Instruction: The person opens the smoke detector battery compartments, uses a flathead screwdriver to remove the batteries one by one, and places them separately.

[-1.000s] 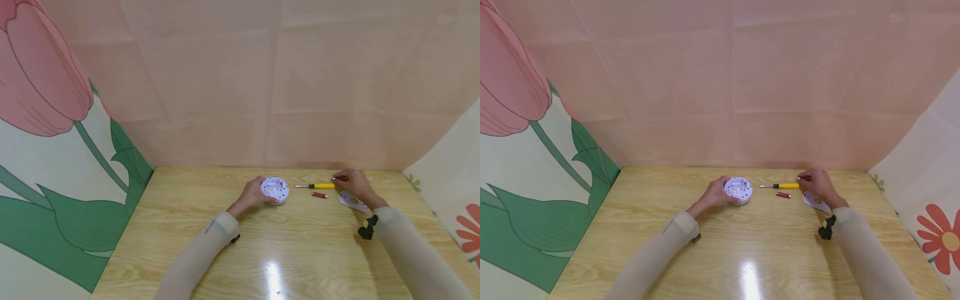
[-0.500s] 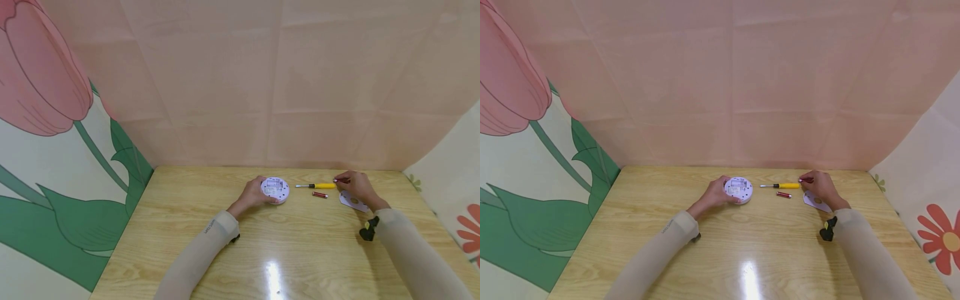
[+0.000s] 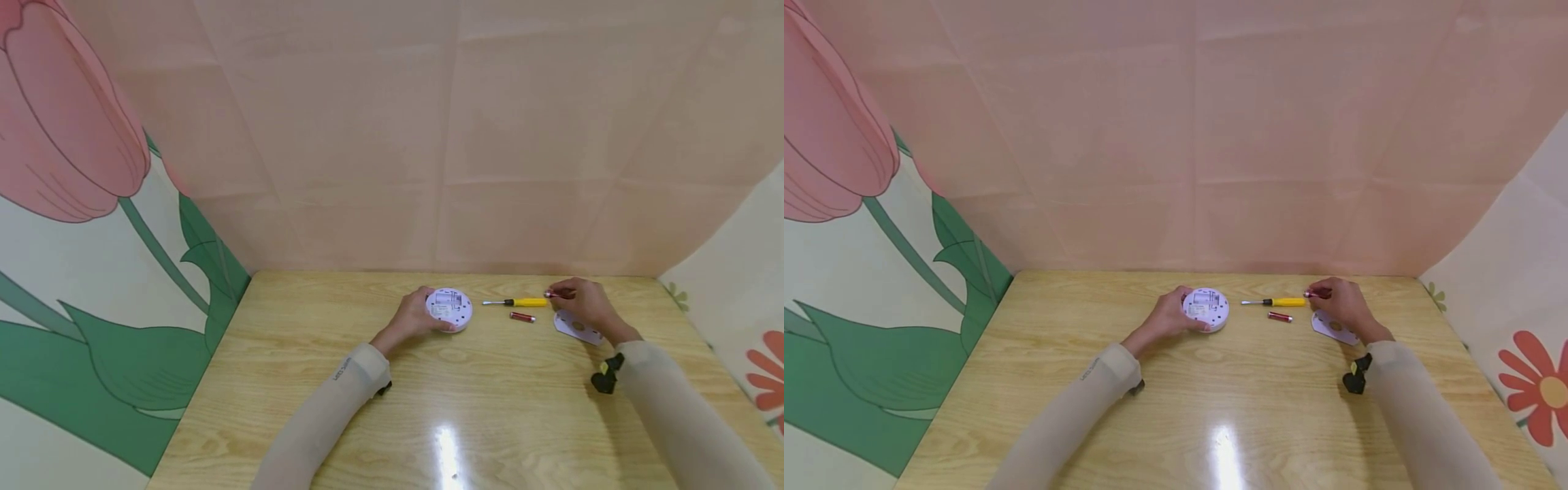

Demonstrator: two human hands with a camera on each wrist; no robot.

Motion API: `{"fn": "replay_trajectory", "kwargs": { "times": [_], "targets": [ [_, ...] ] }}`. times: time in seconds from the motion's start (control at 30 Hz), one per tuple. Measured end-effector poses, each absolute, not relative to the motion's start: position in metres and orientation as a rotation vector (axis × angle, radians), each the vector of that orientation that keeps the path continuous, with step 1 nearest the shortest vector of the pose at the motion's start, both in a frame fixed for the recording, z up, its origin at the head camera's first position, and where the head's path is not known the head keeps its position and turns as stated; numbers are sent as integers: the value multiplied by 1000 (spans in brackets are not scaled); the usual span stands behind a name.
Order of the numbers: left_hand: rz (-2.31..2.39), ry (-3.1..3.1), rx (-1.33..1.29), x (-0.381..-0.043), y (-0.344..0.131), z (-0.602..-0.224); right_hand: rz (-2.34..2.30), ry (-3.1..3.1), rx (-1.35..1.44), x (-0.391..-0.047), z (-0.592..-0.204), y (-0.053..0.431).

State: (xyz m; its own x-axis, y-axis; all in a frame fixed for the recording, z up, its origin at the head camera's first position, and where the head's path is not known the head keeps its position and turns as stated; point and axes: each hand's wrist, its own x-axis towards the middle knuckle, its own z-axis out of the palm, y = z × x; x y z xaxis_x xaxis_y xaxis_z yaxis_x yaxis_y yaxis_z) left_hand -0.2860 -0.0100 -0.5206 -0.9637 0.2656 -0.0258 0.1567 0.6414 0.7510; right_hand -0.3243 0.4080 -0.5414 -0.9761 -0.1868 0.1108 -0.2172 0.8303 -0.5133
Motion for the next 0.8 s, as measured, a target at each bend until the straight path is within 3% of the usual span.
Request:
{"fn": "replay_trajectory", "kwargs": {
  "times": [0.8],
  "targets": [
    [1247,2705,335,-285,-11,-521,735,-2870,426,-301,-529,427]
  ]
}}
